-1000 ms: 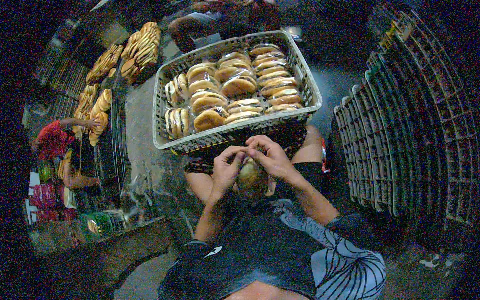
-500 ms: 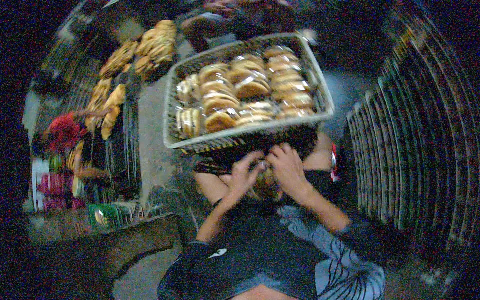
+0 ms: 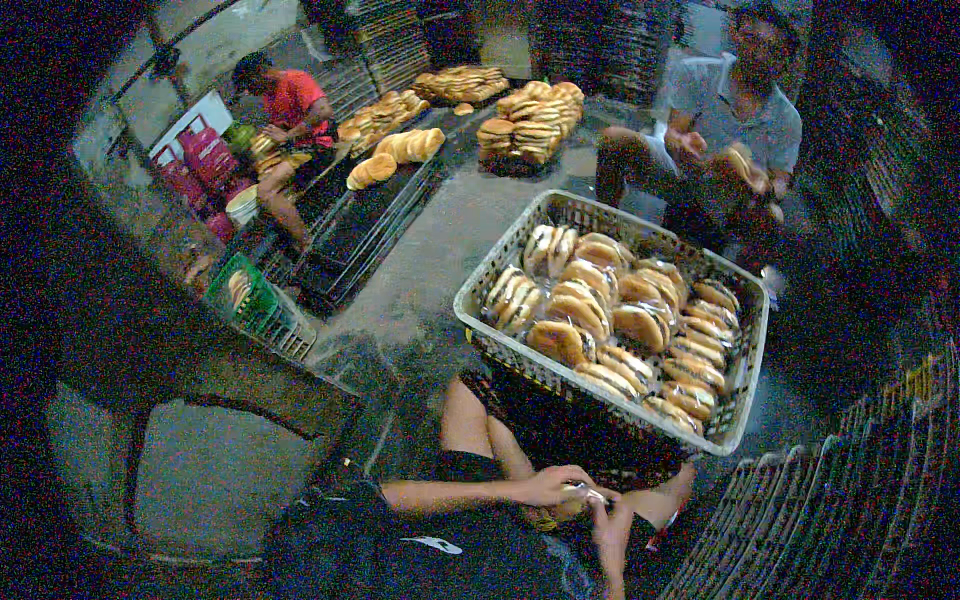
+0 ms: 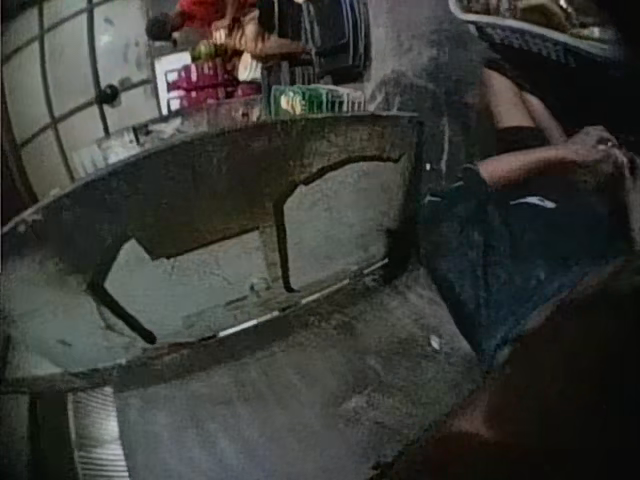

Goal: The person sits on the floor and repeatedly picks buns from a basket, places them into clear plastic bags, and seals the bags. The sealed buns are then placed back into the basket. The process is repeated continuously.

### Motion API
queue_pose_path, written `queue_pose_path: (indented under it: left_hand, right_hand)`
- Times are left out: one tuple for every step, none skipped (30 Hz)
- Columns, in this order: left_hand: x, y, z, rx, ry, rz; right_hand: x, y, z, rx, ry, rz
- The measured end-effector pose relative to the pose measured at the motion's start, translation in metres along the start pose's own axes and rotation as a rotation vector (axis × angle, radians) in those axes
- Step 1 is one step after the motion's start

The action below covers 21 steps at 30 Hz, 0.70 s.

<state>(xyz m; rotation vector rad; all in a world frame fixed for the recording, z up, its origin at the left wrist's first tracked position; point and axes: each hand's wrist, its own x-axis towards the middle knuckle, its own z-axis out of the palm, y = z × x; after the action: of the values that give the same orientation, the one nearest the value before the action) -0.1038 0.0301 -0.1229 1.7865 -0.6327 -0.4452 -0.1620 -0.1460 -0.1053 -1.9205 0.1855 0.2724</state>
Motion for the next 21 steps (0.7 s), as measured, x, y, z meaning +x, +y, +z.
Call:
queue_pose_path:
  left_hand:
    - [0.003, 0.007, 0.005, -0.005, 0.159, 0.029]
    - [0.014, 0.018, 0.01, -0.053, 0.26, 0.066]
    - [0.025, 0.03, 0.015, -0.099, 0.361, 0.098]
    - [0.035, 0.037, 0.019, -0.059, 0.417, 0.096]
    - [0.039, 0.044, 0.02, -0.098, 0.446, 0.088]
    - [0.043, 0.054, 0.017, -0.13, 0.485, 0.076]
    - [0.049, 0.06, 0.014, -0.166, 0.522, 0.07]
    - [0.05, 0.06, 0.009, -0.106, 0.548, 0.071]
    - [0.05, 0.057, 0.004, -0.108, 0.589, 0.056]
    - [0.053, 0.054, -0.001, -0.11, 0.611, 0.053]
    - [0.05, 0.053, -0.007, -0.107, 0.639, 0.04]
    - [0.046, 0.053, -0.014, -0.099, 0.667, -0.018]
    - [0.042, 0.049, -0.015, -0.092, 0.673, -0.023]
    - [0.03, 0.047, -0.024, -0.052, 0.704, -0.035]
    - [0.021, 0.045, -0.032, -0.013, 0.732, -0.046]
    - [0.027, 0.037, -0.034, -0.03, 0.731, -0.043]
    - [0.02, 0.032, -0.032, -0.049, 0.754, -0.079]
    - [0.017, 0.029, -0.03, -0.067, 0.774, -0.116]
    - [0.018, 0.026, -0.029, -0.037, 0.781, -0.112]
    - [0.021, 0.028, -0.027, -0.03, 0.766, -0.113]
    - [0.024, 0.032, -0.026, -0.016, 0.755, -0.117]
  right_hand:
    - [0.011, 0.006, 0.005, 0.248, 0.109, -0.047]
    - [0.024, 0.021, 0.015, 0.494, 0.23, -0.083]
    - [0.033, 0.026, 0.024, 0.743, 0.345, -0.111]
    - [0.039, 0.032, 0.028, 0.823, 0.38, -0.227]
    - [0.048, 0.036, 0.013, 1.085, 0.375, -0.229]
    - [0.061, 0.079, -0.023, 1.071, 0.277, -0.179]
    - [0.069, 0.136, -0.061, 1.05, 0.184, -0.131]
    - [0.068, 0.158, -0.072, 0.452, 0.58, -0.046]
    - [0.066, 0.18, -0.084, -0.135, 0.908, 0.271]
    - [0.06, 0.211, -0.094, -0.373, 0.985, 0.469]
    - [0.056, 0.234, -0.1, -0.484, 0.857, 0.562]
    - [0.059, 0.256, -0.099, -0.556, 0.714, 0.614]
    - [0.061, 0.272, -0.099, -0.587, 0.627, 0.625]
    - [0.066, 0.277, -0.087, -0.605, 0.547, 0.614]
    - [0.066, 0.283, -0.08, -0.614, 0.492, 0.6]
    - [0.061, 0.29, -0.085, -0.63, 0.49, 0.611]
    - [0.052, 0.297, -0.084, -0.641, 0.461, 0.613]
    - [0.05, 0.303, -0.082, -0.649, 0.43, 0.607]
    - [0.056, 0.307, -0.084, -0.654, 0.393, 0.581]
    - [0.05, 0.309, -0.088, -0.664, 0.364, 0.584]
    - [0.047, 0.308, -0.09, -0.666, 0.323, 0.58]
